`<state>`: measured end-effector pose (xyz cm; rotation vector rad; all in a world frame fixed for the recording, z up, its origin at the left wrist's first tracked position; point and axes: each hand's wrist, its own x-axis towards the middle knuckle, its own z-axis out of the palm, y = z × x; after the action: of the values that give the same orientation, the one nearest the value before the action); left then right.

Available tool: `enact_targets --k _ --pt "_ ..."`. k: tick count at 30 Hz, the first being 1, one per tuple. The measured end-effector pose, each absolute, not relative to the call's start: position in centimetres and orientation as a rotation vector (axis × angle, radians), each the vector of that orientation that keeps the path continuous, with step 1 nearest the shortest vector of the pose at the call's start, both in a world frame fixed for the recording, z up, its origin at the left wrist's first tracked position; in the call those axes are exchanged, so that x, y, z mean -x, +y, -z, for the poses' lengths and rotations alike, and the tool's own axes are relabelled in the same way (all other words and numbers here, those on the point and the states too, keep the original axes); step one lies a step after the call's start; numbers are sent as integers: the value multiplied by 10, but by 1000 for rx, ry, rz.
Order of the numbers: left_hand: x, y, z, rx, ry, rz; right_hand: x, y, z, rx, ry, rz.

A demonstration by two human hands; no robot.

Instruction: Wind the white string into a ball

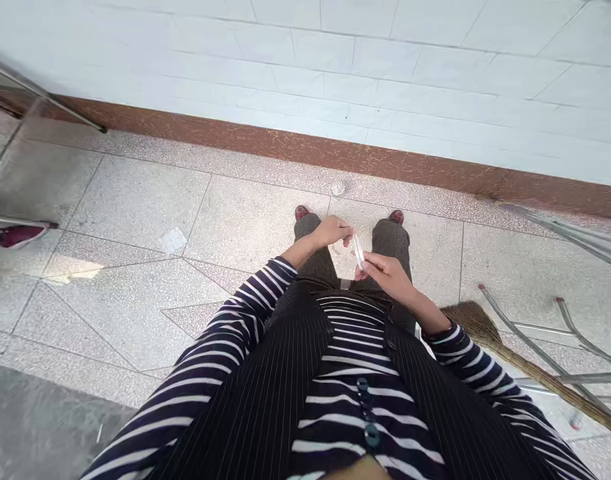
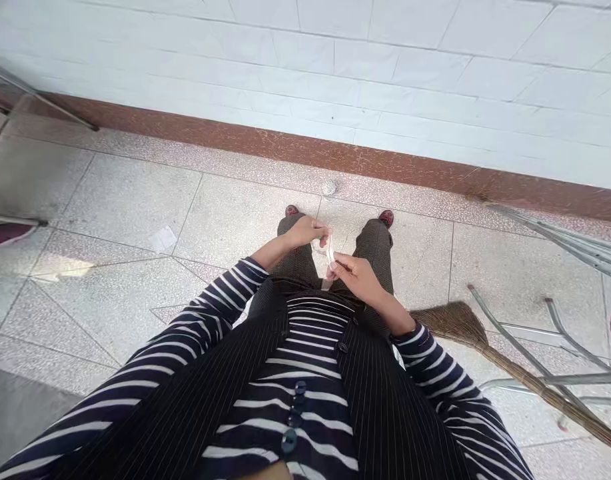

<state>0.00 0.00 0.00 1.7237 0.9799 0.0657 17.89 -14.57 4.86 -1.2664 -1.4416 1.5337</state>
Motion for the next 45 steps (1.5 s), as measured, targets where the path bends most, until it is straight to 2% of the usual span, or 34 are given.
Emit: enact_targets --k 3,6,10,13,19,25,28,31,37,41,45 --pt "-7 -4 7 -1874 1109 -189 -179 -137 -45 1257 -1242 -1568" --pt "-9 -17 7 -1956 1151 -521 -180 -133 -44 1252 -994 -1607" --pt "-10 -46 2 -1727 867 -736 -180 -133 -44 1241 -905 -1634" --pt "-17 -63 7 -1439 709 -697 -177 -133 -44 1222 -903 -1641" --pt "-20 -78 21 -1191 772 -553 -174 -123 -43 1197 -902 -1579" --pt "-6 -92 6 -996 647 -305 -186 -112 -6 1552 -1253 -1187" --pt "8 -85 -8 -1064 631 -184 -196 -117 17 1747 -1529 -1027" --pt "21 -66 -20 -1194 690 -216 -205 -129 26 1841 -1686 -960" --pt "16 -24 -18 -1178 798 -442 -192 -148 -1 1596 -1693 -1425" --pt "3 -10 -1 -1223 865 -401 -177 -148 -28 1382 -1448 -1712" --pt "1 -16 18 -1245 885 -306 -178 -141 -42 1281 -1297 -1784"
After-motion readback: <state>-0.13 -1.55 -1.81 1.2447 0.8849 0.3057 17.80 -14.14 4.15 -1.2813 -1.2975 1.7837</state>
